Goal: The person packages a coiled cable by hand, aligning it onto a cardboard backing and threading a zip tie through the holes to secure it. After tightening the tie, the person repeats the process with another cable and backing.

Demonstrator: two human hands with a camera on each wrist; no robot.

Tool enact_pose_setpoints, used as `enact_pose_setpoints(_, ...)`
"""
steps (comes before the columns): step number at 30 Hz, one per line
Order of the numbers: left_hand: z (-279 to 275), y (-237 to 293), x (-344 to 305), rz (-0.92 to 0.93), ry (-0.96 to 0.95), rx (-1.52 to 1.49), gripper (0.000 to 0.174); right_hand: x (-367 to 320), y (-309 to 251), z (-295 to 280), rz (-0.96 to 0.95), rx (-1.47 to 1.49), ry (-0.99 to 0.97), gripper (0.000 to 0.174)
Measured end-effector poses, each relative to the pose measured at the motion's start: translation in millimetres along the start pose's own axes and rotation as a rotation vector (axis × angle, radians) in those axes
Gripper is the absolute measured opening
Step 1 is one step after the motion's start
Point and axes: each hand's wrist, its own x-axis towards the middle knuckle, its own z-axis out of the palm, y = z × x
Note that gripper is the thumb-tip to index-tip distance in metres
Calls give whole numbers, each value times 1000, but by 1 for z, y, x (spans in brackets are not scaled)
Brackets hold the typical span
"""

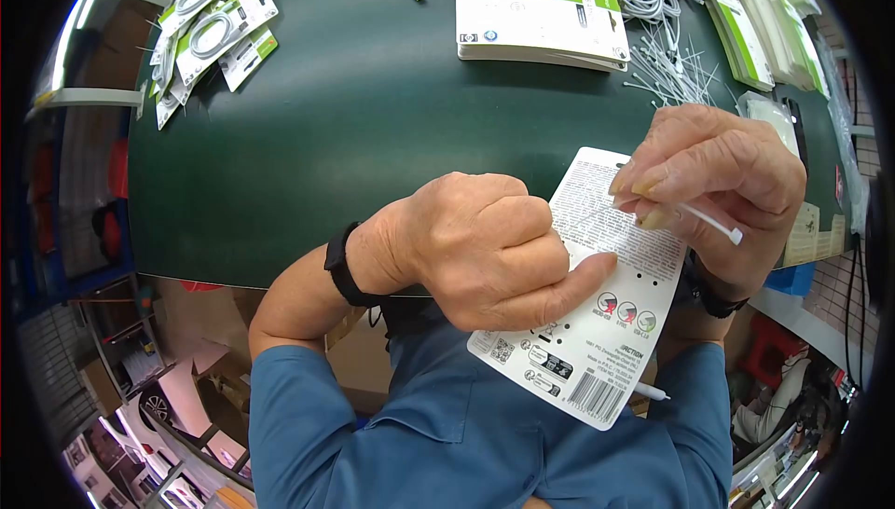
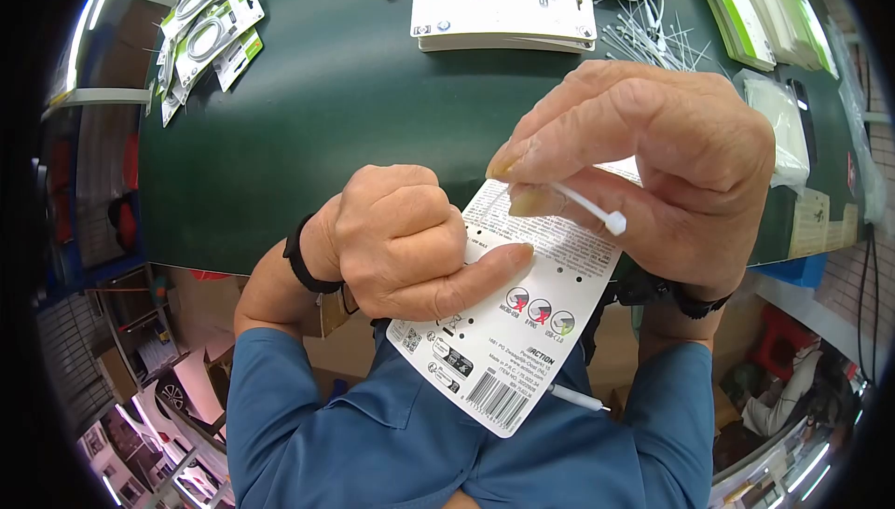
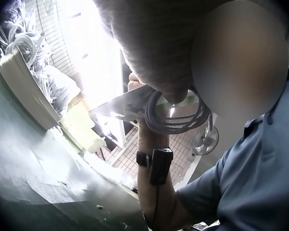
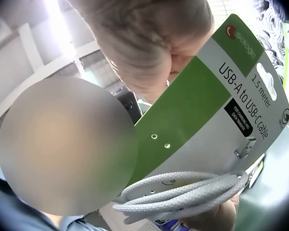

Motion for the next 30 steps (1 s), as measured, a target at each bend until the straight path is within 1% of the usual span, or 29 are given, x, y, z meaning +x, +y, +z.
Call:
enact_pose_setpoints(4, -1, -1, -1, 3, -20, 2, 37, 0, 1, 4, 9, 2, 13, 20)
enact_pose_setpoints(13, 2, -2, -1, 9, 8, -7, 41, -1, 3, 4, 23, -17, -46, 21)
enact_pose_setpoints(23, 1, -3, 0, 11, 8, -17, 42, -2, 5, 6, 38, 4, -37, 14)
enact_pose_setpoints(26, 1, -3, 0, 2, 13, -12, 41, -1, 2, 7, 105, 40, -84, 14)
enact_pose_setpoints(30, 5, -1, -2, 7, 36, 29, 38, 2, -1, 4, 182, -18, -286, 15)
